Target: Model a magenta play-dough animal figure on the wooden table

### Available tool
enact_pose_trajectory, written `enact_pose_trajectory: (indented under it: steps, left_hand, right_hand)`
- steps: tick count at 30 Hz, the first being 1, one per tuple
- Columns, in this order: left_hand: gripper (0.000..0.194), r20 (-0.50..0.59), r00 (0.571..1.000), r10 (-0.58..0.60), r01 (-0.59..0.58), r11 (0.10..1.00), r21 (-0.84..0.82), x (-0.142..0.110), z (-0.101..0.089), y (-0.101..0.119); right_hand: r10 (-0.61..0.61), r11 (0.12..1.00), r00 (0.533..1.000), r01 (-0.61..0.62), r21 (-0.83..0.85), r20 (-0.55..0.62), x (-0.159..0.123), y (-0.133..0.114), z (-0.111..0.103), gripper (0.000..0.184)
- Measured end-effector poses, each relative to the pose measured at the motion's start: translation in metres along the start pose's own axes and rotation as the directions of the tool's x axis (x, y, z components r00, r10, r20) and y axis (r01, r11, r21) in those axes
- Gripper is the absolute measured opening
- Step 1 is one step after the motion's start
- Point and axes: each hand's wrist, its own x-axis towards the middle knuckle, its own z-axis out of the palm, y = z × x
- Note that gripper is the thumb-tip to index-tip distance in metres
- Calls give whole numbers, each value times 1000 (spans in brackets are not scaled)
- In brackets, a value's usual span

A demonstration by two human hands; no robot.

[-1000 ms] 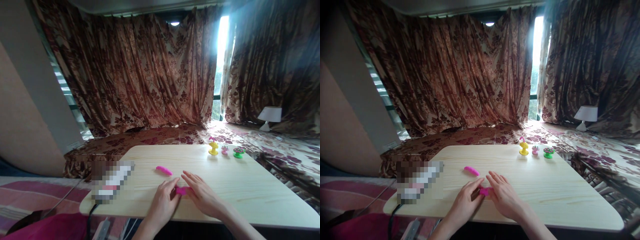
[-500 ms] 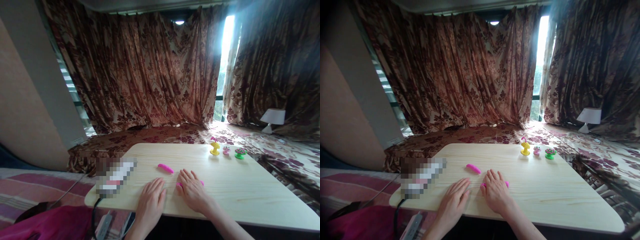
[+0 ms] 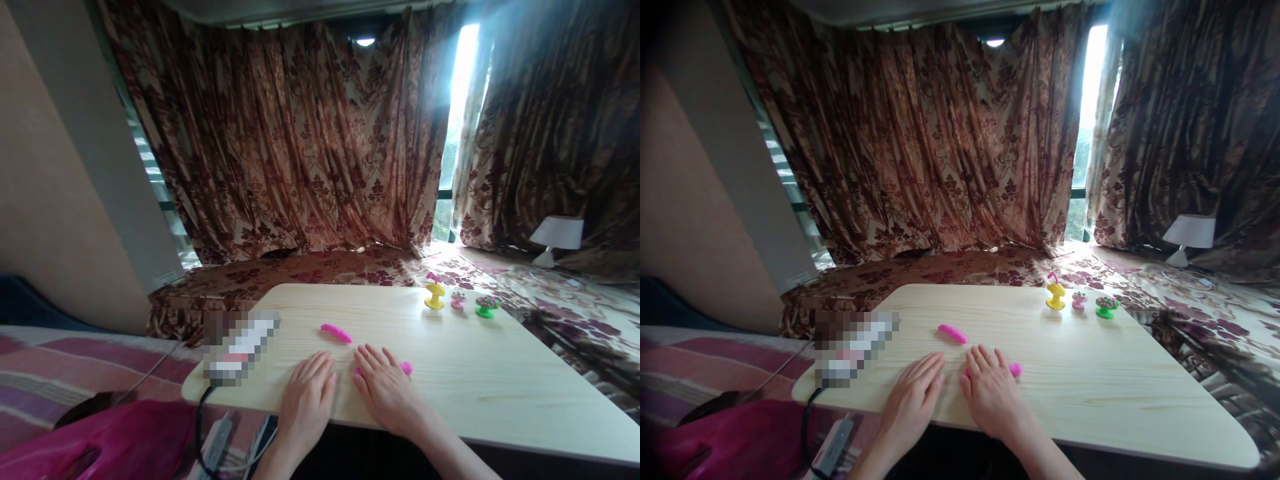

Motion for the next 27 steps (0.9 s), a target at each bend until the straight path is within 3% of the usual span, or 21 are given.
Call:
enact_pose_trajectory:
  steps: [2,4,9,11,13,17,20,23,27]
  left_hand:
    - [35,3,1000,13,-13,1000,19,0,1,-2]
    - [36,13,1000,13,-13,999,32,0,3,-4]
    - [36,27,999,-17,17,1000,21,0,4,-4]
    - [36,27,999,-28,28,1000,5,0,3,-2]
    - [36,28,999,-28,28,1000,-3,1,2,-1]
    - [38,24,1000,-16,16,1000,2,0,4,-5]
    - [38,24,999,-21,22,1000,-14,1,8,-13]
    - [38,33,999,-34,35,999,-41,7,9,-11]
    - [44,91,995,30,-23,997,-72,19,8,16]
  right_hand:
    - [46,999,998,-47,-16,-35,19,1,2,49]
    - [56,998,997,-57,-19,-51,18,1,8,52]
    - [-92,996,995,92,-9,39,-48,-5,24,61]
    - [-122,993,991,122,8,61,-60,-7,23,61]
    - [-80,996,996,79,29,43,-51,-6,18,56]
    - [83,996,997,-82,45,-11,6,2,6,56]
    - [101,993,995,-100,65,-11,37,19,-4,56]
    - [101,991,995,-103,90,17,38,42,-16,56]
    - [124,990,992,-126,62,36,11,56,-26,56]
